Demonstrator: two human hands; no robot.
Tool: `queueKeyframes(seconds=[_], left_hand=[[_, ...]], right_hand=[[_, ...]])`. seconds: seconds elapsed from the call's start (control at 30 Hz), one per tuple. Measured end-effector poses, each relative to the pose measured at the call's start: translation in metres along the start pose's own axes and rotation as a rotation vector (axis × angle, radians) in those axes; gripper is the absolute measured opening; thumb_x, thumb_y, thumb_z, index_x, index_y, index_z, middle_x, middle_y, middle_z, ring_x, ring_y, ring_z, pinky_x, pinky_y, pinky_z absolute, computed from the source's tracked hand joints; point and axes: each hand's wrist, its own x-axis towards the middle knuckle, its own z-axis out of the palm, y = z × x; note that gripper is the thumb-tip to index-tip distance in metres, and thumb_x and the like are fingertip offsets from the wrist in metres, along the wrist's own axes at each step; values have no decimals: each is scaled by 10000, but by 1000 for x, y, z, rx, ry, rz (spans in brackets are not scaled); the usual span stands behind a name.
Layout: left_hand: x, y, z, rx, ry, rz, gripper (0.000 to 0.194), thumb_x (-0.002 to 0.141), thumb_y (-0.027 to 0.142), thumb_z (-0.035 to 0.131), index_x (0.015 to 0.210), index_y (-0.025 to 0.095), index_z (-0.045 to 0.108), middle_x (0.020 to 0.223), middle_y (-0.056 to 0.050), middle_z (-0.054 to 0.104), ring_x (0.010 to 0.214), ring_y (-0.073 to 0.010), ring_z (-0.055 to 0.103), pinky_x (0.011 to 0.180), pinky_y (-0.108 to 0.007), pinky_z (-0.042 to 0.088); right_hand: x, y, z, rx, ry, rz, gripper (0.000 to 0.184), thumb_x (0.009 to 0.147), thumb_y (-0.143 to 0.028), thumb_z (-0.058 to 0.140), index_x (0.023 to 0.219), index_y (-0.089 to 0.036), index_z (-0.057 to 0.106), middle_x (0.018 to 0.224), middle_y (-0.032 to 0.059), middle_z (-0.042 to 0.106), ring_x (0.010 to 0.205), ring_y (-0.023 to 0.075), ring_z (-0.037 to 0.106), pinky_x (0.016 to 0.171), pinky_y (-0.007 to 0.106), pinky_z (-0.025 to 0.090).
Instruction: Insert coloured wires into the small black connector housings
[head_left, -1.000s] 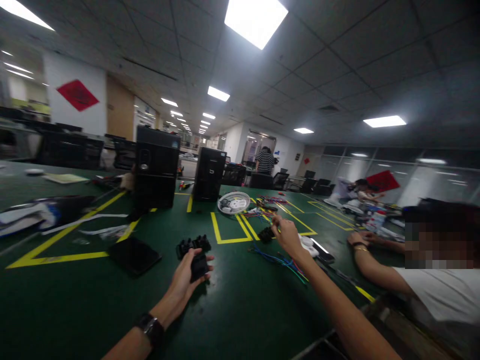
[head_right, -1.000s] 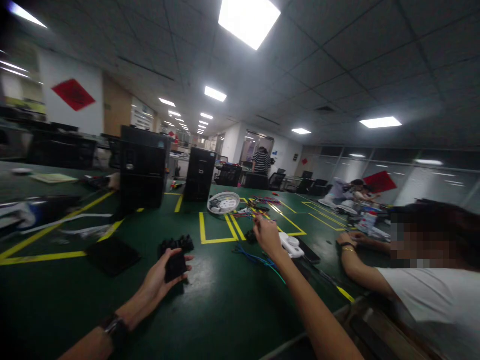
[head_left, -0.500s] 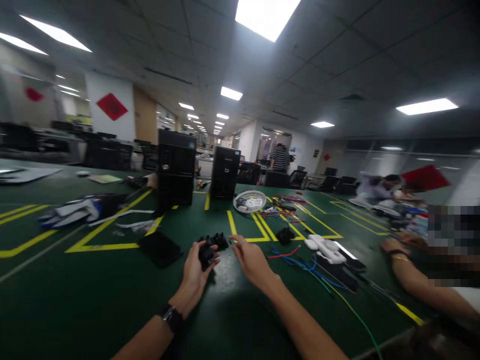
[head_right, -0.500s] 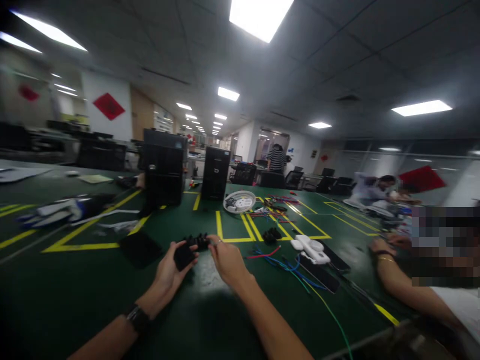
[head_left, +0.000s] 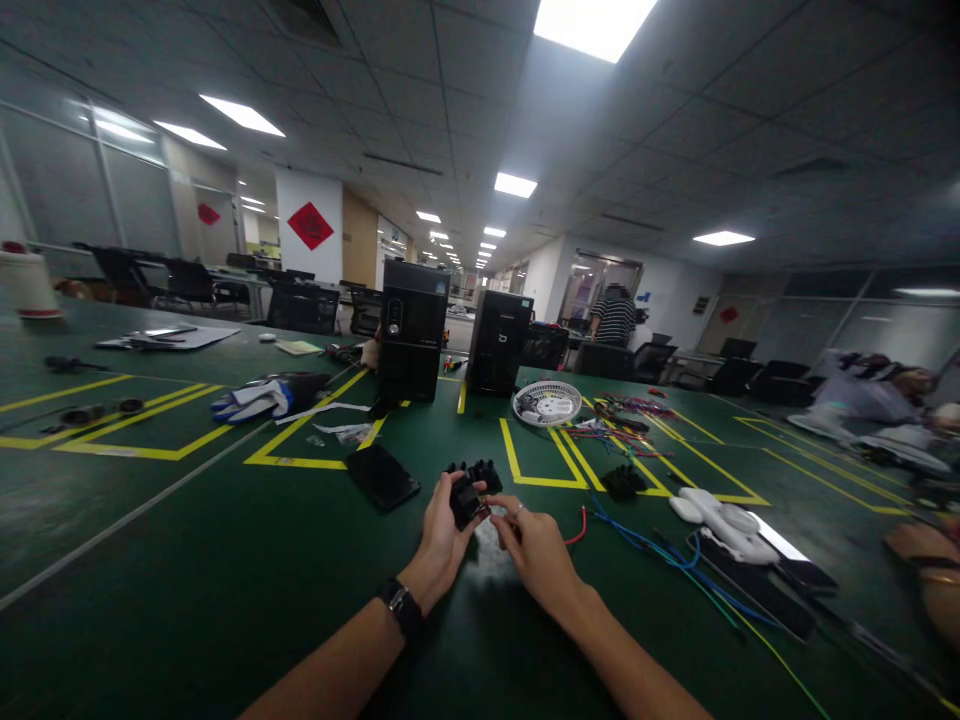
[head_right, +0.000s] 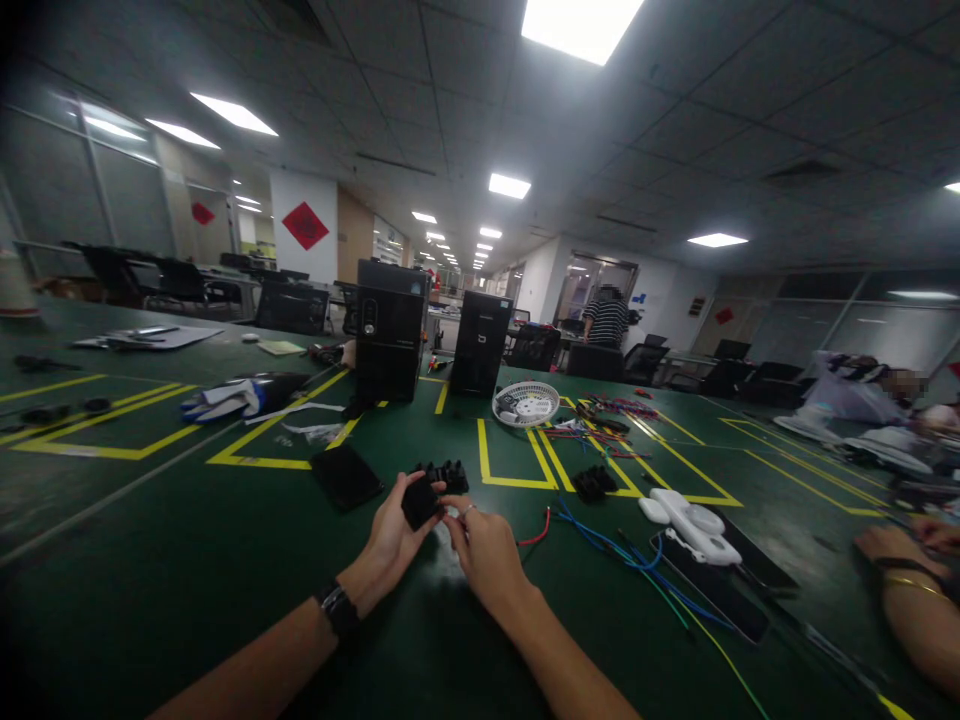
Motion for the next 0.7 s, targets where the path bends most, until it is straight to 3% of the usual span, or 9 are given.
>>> queueKeyframes(seconds=[0.3,0.57,0.63,0.7], left_hand=[[-2,-5,-4,80,-84,19,264,867,408,517,1040,211,544,902,-68,682,780,-178,650,697,-322,515],[-12,-10,-3,303,-34,121,338,837,449,529,1071,206,557,906,-59,645,790,-180,628,662,-281,494],[-7,-7,-8,409,-23,170,374,823,494,524,1066,212,570,915,-55,642,810,-198,623,678,-298,493],[2,-2,-13,606,-38,315,360,828,500,504,1022,216,609,959,-57,639,909,-223,602,770,-318,477]], right_hand=[[-4,3,3,77,-22,-68,302,964,-269,416,1212,-206,578,672,7,631,585,142,592,610,229,432],[-13,-4,11,127,-62,-63,237,953,-231,401,945,-196,635,681,11,650,606,149,616,626,235,441],[-14,-5,13,114,-81,-13,203,941,-233,423,1008,-206,613,699,-2,671,609,144,632,616,223,446],[-11,-3,12,58,-76,45,269,898,-279,515,1157,-211,544,742,-11,696,636,154,652,597,217,445]])
